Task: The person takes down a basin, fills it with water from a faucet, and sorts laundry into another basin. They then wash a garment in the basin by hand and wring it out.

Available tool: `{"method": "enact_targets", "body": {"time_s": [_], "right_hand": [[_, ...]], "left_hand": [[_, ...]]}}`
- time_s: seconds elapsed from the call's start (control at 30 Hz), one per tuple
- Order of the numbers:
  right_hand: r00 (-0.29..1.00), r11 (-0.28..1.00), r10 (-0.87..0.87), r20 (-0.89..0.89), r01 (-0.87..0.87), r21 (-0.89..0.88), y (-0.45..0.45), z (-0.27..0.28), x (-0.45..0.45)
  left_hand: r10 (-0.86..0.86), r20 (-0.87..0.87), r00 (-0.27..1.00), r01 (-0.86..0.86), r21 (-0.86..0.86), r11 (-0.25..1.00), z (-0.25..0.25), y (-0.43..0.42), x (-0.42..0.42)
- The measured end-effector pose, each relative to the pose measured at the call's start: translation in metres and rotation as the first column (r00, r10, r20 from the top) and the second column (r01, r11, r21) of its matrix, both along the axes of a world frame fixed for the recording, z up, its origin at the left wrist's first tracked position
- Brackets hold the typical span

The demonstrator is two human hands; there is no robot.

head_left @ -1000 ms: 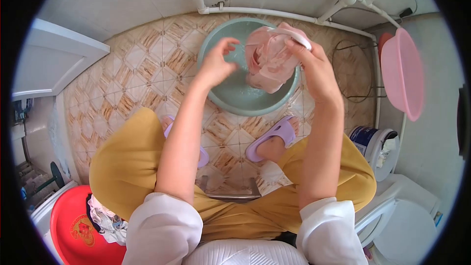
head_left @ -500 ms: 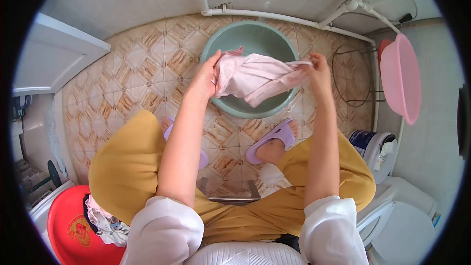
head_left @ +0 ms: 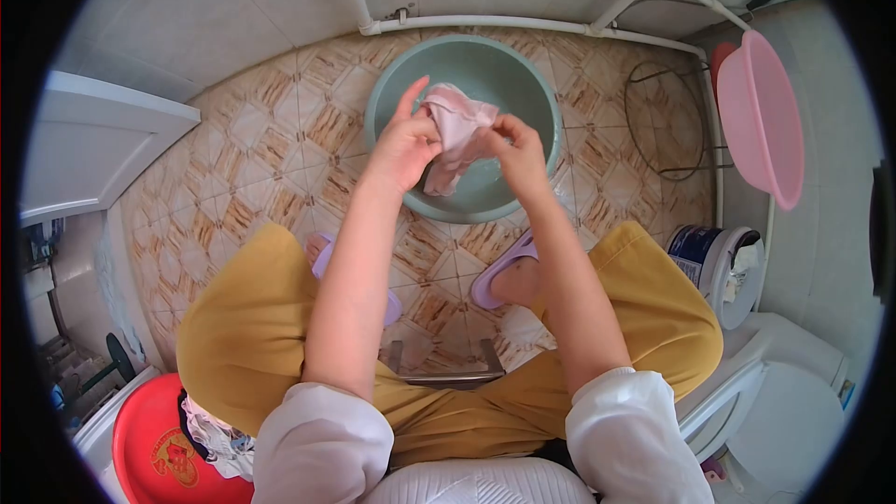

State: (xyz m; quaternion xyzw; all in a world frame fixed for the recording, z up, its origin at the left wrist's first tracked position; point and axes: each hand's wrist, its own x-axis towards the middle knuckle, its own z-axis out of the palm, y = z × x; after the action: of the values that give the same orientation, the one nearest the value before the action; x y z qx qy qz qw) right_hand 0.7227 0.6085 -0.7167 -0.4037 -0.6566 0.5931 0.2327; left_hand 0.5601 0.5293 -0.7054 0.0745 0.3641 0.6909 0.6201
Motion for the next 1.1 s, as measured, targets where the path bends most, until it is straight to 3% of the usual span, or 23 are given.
{"method": "enact_targets", "body": {"time_s": [0.03, 0.07, 0.1, 0.13, 0.2, 0.27, 0.33, 0.37, 0.43, 0.47, 0.53, 0.57, 0.63, 0.7, 0.77, 0.8, 0.83, 0.87, 0.9, 0.97, 1.03, 1.1], "right_hand": [[0.997, 0.998, -0.062, -0.044, 0.062, -0.018, 0.003, 0.001, 0.002], [0.997, 0.998, -0.062, -0.046, 0.061, -0.016, 0.005, 0.003, 0.003], [0.986, 0.991, -0.032, -0.163, 0.01, -0.136, 0.006, 0.008, 0.003], [0.96, 0.968, -0.017, -0.28, -0.054, -0.246, 0.008, 0.013, 0.002], [0.96, 0.97, 0.038, -0.278, -0.102, -0.222, 0.004, 0.039, -0.002], [0.958, 0.968, 0.092, -0.272, -0.149, -0.2, 0.002, 0.046, -0.006], [0.931, 0.974, -0.123, -0.344, 0.047, -0.221, 0.003, 0.044, -0.008], [0.931, 0.974, -0.123, -0.345, 0.047, -0.22, 0.005, 0.035, -0.004], [0.948, 0.954, -0.272, -0.167, 0.242, -0.18, 0.011, 0.012, 0.006], [0.947, 0.954, -0.271, -0.172, 0.241, -0.178, 0.011, 0.013, 0.005], [0.995, 0.959, -0.091, 0.033, 0.097, -0.266, 0.004, 0.014, 0.006], [0.995, 0.977, -0.091, 0.03, 0.095, -0.19, -0.004, 0.013, 0.002], [0.99, 0.967, -0.135, -0.035, 0.124, -0.221, -0.014, 0.008, -0.006], [0.979, 0.954, -0.18, -0.097, 0.15, -0.258, -0.015, -0.001, -0.006], [0.938, 0.933, -0.346, 0.025, 0.341, 0.116, -0.009, -0.008, -0.008], [0.938, 0.933, -0.347, 0.025, 0.342, 0.114, -0.009, -0.007, -0.009], [0.976, 0.977, -0.211, -0.047, 0.208, -0.055, -0.009, -0.005, -0.009], [0.987, 0.976, -0.084, -0.141, 0.053, -0.211, -0.009, -0.002, -0.009], [0.986, 0.976, -0.088, -0.139, 0.057, -0.21, -0.012, 0.001, -0.01], [0.99, 0.99, -0.114, 0.087, 0.105, 0.099, -0.018, 0.004, -0.015], [0.992, 0.992, -0.126, 0.022, 0.126, -0.004, -0.009, -0.007, -0.007], [0.989, 0.985, -0.142, -0.041, 0.137, -0.109, 0.0, -0.005, -0.001]], "left_hand": [[0.0, -0.002, 1.0, 0.0, 0.001, 1.0, 0.004, -0.001, 0.005], [-0.082, -0.16, 0.984, 0.08, -0.021, 0.997, 0.013, -0.002, 0.012], [-0.163, -0.313, 0.936, 0.153, -0.054, 0.987, 0.02, -0.003, 0.019], [-0.161, -0.315, 0.935, 0.152, -0.052, 0.987, 0.018, -0.003, 0.028], [-0.161, -0.618, 0.77, 0.124, -0.103, 0.987, 0.016, 0.0, 0.043], [-0.172, -0.618, 0.767, 0.088, -0.164, 0.982, 0.015, 0.004, 0.041], [-0.082, -0.197, 0.977, 0.041, -0.203, 0.978, -0.003, 0.002, 0.029], [-0.082, -0.198, 0.977, 0.041, -0.201, 0.979, -0.008, 0.0, 0.024], [0.019, -0.093, 0.996, -0.026, -0.08, 0.996, -0.013, -0.004, 0.014], [0.019, -0.097, 0.995, -0.027, -0.077, 0.997, -0.016, -0.005, 0.009], [-0.005, -0.045, 0.999, 0.005, -0.008, 1.0, -0.021, -0.007, 0.004], [-0.01, -0.046, 0.999, 0.01, -0.007, 1.0, -0.017, -0.007, 0.005], [-0.035, 0.08, 0.996, 0.033, 0.031, 0.999, -0.007, -0.009, 0.005], [-0.036, 0.078, 0.996, 0.036, -0.005, 0.999, 0.001, -0.009, 0.006], [-0.033, 0.074, 0.997, 0.035, -0.037, 0.999, 0.003, -0.008, 0.008], [-0.029, -0.041, 0.999, 0.025, -0.082, 0.996, 0.003, -0.008, 0.009], [-0.03, -0.155, 0.987, 0.011, -0.124, 0.992, 0.002, -0.007, 0.01], [-0.033, -0.154, 0.987, 0.013, -0.124, 0.992, -0.005, -0.007, 0.011], [0.009, -0.077, 0.997, -0.015, -0.079, 0.997, -0.014, -0.006, 0.013], [0.045, 0.001, 0.999, -0.044, -0.038, 0.998, -0.017, -0.004, 0.014], [0.025, 0.107, 0.994, -0.027, 0.02, 0.999, -0.006, -0.005, 0.016], [0.019, 0.104, 0.994, -0.018, -0.01, 1.0, -0.009, -0.006, 0.012]]}}
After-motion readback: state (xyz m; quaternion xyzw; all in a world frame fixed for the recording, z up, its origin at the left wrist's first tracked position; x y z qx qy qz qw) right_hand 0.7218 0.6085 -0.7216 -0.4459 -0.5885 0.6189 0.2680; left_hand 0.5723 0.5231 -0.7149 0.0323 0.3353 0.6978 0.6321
